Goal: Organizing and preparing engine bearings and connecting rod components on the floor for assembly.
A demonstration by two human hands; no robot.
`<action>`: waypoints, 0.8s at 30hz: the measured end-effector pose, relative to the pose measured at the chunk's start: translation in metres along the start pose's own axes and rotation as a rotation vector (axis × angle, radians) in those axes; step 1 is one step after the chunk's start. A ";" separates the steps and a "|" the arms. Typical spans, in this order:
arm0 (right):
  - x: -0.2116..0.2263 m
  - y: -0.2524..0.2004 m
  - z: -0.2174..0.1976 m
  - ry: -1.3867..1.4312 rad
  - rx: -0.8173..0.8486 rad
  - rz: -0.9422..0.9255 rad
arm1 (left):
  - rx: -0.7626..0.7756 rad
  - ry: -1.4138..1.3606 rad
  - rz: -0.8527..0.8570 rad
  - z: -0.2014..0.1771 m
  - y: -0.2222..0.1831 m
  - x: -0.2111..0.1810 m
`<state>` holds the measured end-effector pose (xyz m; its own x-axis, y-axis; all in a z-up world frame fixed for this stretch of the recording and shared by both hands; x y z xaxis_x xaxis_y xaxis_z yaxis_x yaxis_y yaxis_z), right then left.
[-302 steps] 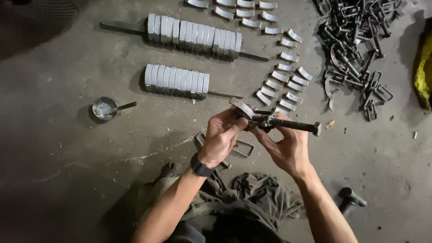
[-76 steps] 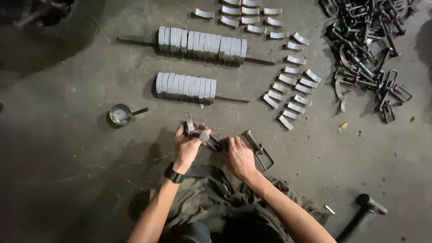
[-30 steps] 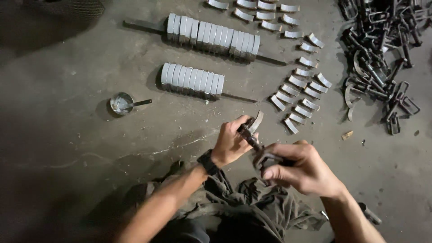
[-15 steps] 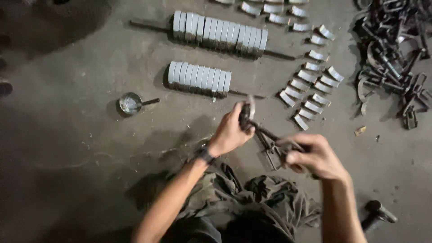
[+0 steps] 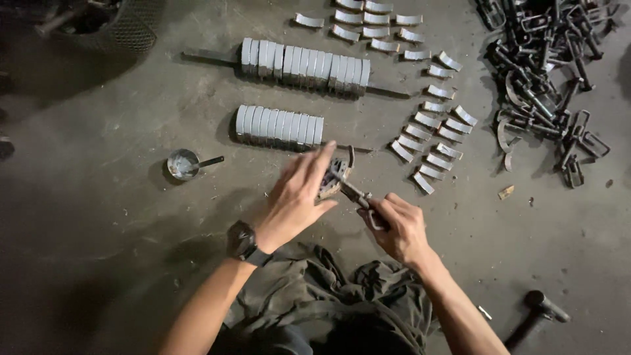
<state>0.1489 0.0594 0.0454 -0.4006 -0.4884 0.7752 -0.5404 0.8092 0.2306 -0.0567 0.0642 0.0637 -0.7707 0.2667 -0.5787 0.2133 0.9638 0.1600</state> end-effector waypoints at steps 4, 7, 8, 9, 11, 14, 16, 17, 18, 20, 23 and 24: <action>-0.036 -0.023 0.016 0.337 -0.003 0.565 | -0.233 0.017 0.037 -0.040 -0.011 -0.003; -0.070 -0.054 0.049 1.101 0.043 0.841 | -0.386 -0.086 -0.236 -0.020 -0.044 0.022; -0.066 -0.055 0.050 1.099 0.042 0.844 | -0.385 -0.089 -0.237 -0.004 -0.053 0.026; -0.057 -0.053 0.055 1.348 0.062 0.814 | -0.369 -0.173 -0.315 0.014 -0.062 0.035; -0.046 -0.052 0.061 1.597 0.085 0.774 | -0.351 -0.256 -0.395 0.048 -0.079 0.047; -0.041 -0.051 0.061 1.633 0.091 0.731 | -0.220 -0.283 -0.494 0.090 -0.089 0.053; -0.037 -0.047 0.058 1.562 0.097 0.746 | -0.186 -0.341 -0.402 0.098 -0.081 0.038; -0.037 -0.047 0.059 1.562 0.099 0.745 | -0.189 -0.341 -0.403 0.090 -0.072 0.029; -0.037 -0.047 0.060 1.539 0.108 0.745 | -0.108 -0.700 -0.458 0.094 -0.064 0.022; -0.044 -0.055 0.068 1.517 0.127 0.747 | -0.029 -1.057 -0.513 0.090 -0.051 0.008; -0.054 -0.061 0.093 1.477 0.137 0.731 | 0.118 -1.465 -0.493 0.085 -0.042 -0.004; -0.058 -0.056 0.096 1.110 0.043 0.777 | 0.042 -1.370 -0.550 0.082 -0.045 0.007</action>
<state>0.1317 0.0108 -0.0690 0.1813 0.6217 0.7620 -0.4803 0.7321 -0.4830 -0.0225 0.0226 -0.0134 0.3919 -0.3557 -0.8484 0.1241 0.9342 -0.3344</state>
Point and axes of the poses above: each hand's wrist, its own y-axis towards the middle knuckle, its own z-axis out of the palm, x = y × z, the point moved 6 cm from there along y, towards the middle knuckle, and after that the axes turned 12 degrees about y, right-handed, at the moved point
